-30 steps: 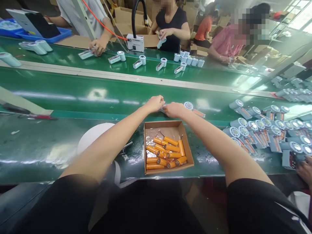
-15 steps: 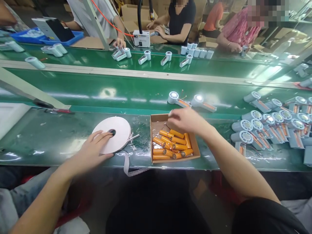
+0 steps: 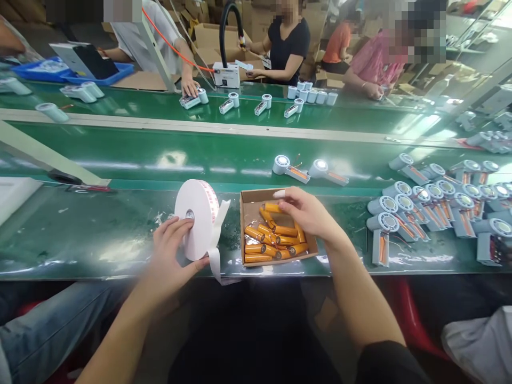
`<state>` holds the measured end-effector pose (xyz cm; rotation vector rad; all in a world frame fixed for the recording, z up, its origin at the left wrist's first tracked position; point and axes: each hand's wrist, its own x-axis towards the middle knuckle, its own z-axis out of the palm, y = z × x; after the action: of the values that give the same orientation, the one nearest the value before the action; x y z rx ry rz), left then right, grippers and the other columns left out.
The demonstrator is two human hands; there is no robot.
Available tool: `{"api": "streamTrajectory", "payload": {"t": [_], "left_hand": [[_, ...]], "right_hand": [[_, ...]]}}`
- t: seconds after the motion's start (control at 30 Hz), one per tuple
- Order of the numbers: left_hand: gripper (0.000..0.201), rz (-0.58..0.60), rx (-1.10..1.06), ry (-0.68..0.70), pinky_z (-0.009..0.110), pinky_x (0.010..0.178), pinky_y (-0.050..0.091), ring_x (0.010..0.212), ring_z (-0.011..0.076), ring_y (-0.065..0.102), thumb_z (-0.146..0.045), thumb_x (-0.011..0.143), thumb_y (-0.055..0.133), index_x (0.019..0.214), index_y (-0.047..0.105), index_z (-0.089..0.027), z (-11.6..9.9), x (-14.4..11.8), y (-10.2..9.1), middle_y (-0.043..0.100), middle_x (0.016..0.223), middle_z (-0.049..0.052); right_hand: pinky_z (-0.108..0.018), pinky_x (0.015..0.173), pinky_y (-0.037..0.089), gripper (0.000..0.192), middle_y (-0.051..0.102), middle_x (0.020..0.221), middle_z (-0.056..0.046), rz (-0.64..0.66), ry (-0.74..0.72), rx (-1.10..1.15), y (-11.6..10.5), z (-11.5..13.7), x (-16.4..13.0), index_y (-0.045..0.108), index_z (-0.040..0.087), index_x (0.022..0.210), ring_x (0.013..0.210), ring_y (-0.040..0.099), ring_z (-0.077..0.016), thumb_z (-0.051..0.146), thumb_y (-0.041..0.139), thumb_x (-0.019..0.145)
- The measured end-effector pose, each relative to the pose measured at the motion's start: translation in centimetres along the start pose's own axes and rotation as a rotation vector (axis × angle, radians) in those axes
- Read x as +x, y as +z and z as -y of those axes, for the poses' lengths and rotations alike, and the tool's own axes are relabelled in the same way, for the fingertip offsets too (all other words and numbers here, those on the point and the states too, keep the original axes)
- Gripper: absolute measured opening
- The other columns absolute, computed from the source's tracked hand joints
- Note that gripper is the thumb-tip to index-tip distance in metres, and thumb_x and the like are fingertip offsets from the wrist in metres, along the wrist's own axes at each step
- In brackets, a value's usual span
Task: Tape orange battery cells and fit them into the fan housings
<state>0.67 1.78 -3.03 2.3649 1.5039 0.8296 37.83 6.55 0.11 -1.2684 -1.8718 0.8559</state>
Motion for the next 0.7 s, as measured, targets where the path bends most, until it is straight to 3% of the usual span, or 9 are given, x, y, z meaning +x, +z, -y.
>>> {"api": "streamTrajectory", "payload": {"t": [0.07, 0.13, 0.3, 0.47, 0.6, 0.7], "left_hand": [[0.076, -0.002, -0.008, 0.021, 0.057, 0.121, 0.040, 0.146, 0.0368, 0.032, -0.061, 0.085, 0.076, 0.146, 0.047, -0.027, -0.5, 0.1, 0.4, 0.053, 0.145, 0.011], [0.078, -0.007, -0.010, 0.032, 0.058, 0.122, 0.039, 0.145, 0.0370, 0.032, -0.061, 0.083, 0.078, 0.146, 0.047, -0.027, -0.5, 0.2, 0.9, 0.054, 0.145, 0.011], [0.076, 0.005, -0.008, 0.011, 0.059, 0.121, 0.040, 0.144, 0.0365, 0.033, -0.061, 0.085, 0.076, 0.147, 0.046, -0.028, -0.4, 0.1, 1.9, 0.053, 0.146, 0.011], [0.076, 0.036, -0.018, -0.001, 0.058, 0.121, 0.041, 0.145, 0.0364, 0.033, -0.058, 0.086, 0.076, 0.147, 0.046, -0.027, -1.1, 0.0, 2.2, 0.052, 0.147, 0.012], [0.075, 0.048, -0.011, 0.002, 0.059, 0.121, 0.041, 0.146, 0.0364, 0.032, -0.058, 0.087, 0.075, 0.149, 0.045, -0.027, -1.5, 0.1, 2.4, 0.050, 0.150, 0.012], [0.074, 0.063, -0.010, 0.006, 0.059, 0.121, 0.041, 0.146, 0.0369, 0.032, -0.057, 0.087, 0.075, 0.148, 0.046, -0.027, -1.7, 0.1, 2.6, 0.050, 0.151, 0.013]], "right_hand": [[-0.037, 0.097, 0.055, 0.021, 0.065, 0.121, -0.006, -0.060, -0.038, 0.119, 0.7, 0.7, -1.0, 0.067, 0.025, 0.119, 0.113, 0.065, -0.0230, 0.036, 0.061, 0.102], [-0.039, 0.101, 0.054, 0.023, 0.064, 0.125, -0.007, -0.043, -0.032, -0.009, 1.4, 1.2, -1.6, 0.066, 0.024, 0.122, 0.116, 0.063, -0.0241, 0.034, 0.063, 0.101], [-0.040, 0.096, 0.052, 0.016, 0.071, 0.115, -0.005, 0.207, 0.074, -0.346, 1.8, 1.8, -1.4, 0.067, 0.023, 0.116, 0.104, 0.067, -0.0243, 0.028, 0.061, 0.103], [-0.038, 0.098, 0.049, 0.019, 0.071, 0.116, -0.010, 0.366, -0.090, -0.604, 2.8, 2.4, 1.6, 0.066, 0.019, 0.119, 0.113, 0.064, -0.0288, 0.028, 0.063, 0.103], [-0.038, 0.090, 0.051, 0.024, 0.072, 0.111, -0.016, 0.505, -0.047, -0.793, 5.5, 1.7, 4.9, 0.069, 0.016, 0.116, 0.110, 0.066, -0.0337, 0.032, 0.067, 0.099], [-0.033, 0.082, 0.052, 0.021, 0.073, 0.107, -0.012, 0.539, -0.034, -0.777, 6.4, 1.1, 6.6, 0.072, 0.018, 0.108, 0.102, 0.069, -0.0313, 0.033, 0.072, 0.095]]}}
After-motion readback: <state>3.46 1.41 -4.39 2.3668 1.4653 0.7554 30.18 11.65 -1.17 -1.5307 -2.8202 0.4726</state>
